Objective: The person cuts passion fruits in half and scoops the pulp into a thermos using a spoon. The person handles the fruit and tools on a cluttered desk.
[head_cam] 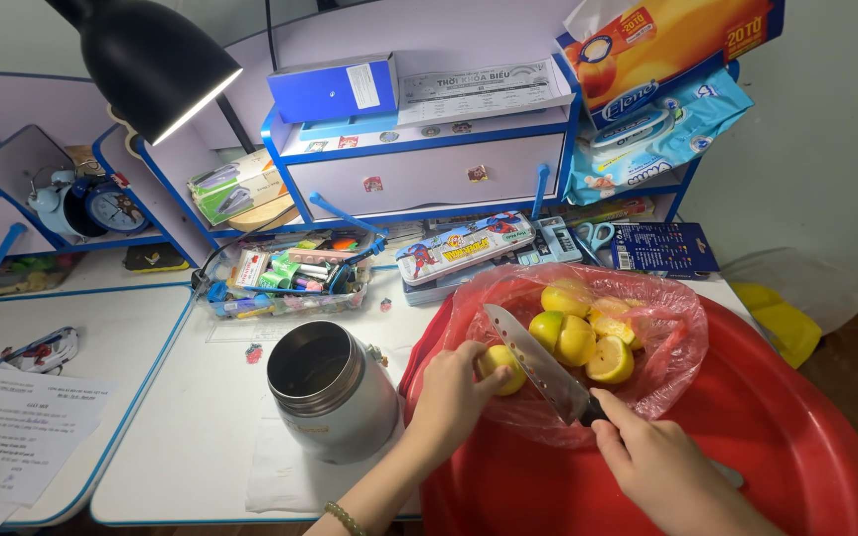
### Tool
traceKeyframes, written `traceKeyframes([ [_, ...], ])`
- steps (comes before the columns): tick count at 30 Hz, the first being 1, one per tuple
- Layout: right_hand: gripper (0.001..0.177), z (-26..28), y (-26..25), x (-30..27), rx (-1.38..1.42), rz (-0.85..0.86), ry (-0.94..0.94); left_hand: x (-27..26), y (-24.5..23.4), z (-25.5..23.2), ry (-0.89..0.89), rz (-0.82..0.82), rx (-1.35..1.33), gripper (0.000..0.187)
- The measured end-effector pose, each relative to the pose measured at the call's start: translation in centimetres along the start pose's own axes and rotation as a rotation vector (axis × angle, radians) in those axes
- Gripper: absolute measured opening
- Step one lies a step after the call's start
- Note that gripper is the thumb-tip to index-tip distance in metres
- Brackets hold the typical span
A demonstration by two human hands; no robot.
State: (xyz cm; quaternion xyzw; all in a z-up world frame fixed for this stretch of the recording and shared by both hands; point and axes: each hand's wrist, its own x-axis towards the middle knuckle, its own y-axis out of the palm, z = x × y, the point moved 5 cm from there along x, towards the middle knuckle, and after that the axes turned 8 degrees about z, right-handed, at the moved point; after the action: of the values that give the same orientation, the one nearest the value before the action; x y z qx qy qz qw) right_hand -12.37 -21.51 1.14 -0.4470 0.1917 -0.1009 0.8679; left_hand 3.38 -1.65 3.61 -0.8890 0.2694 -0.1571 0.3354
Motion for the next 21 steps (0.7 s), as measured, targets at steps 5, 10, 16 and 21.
traceKeyframes([
  [5, 0.059, -0.6, -0.5, -1.4, -0.016, 0.079, 0.181, 0.3, 0.1, -0.5, 0.06, -0.003, 0.042, 0.035],
  [10, 0.062, -1.8, 0.6, -1.0, -0.121, 0.04, 0.147, 0.5, 1.0, -0.6, 0.048, -0.011, 0.059, 0.036],
  [16, 0.052, 0.2, 1.2, 2.3, -0.028, -0.085, -0.113, -0.3, 1.3, -1.1, 0.128, -0.006, 0.061, 0.033],
  [21, 0.033, 3.4, 1.2, 3.0, -0.105, 0.024, -0.046, -0.1, 1.2, -0.3, 0.026, -0.012, 0.035, 0.034],
])
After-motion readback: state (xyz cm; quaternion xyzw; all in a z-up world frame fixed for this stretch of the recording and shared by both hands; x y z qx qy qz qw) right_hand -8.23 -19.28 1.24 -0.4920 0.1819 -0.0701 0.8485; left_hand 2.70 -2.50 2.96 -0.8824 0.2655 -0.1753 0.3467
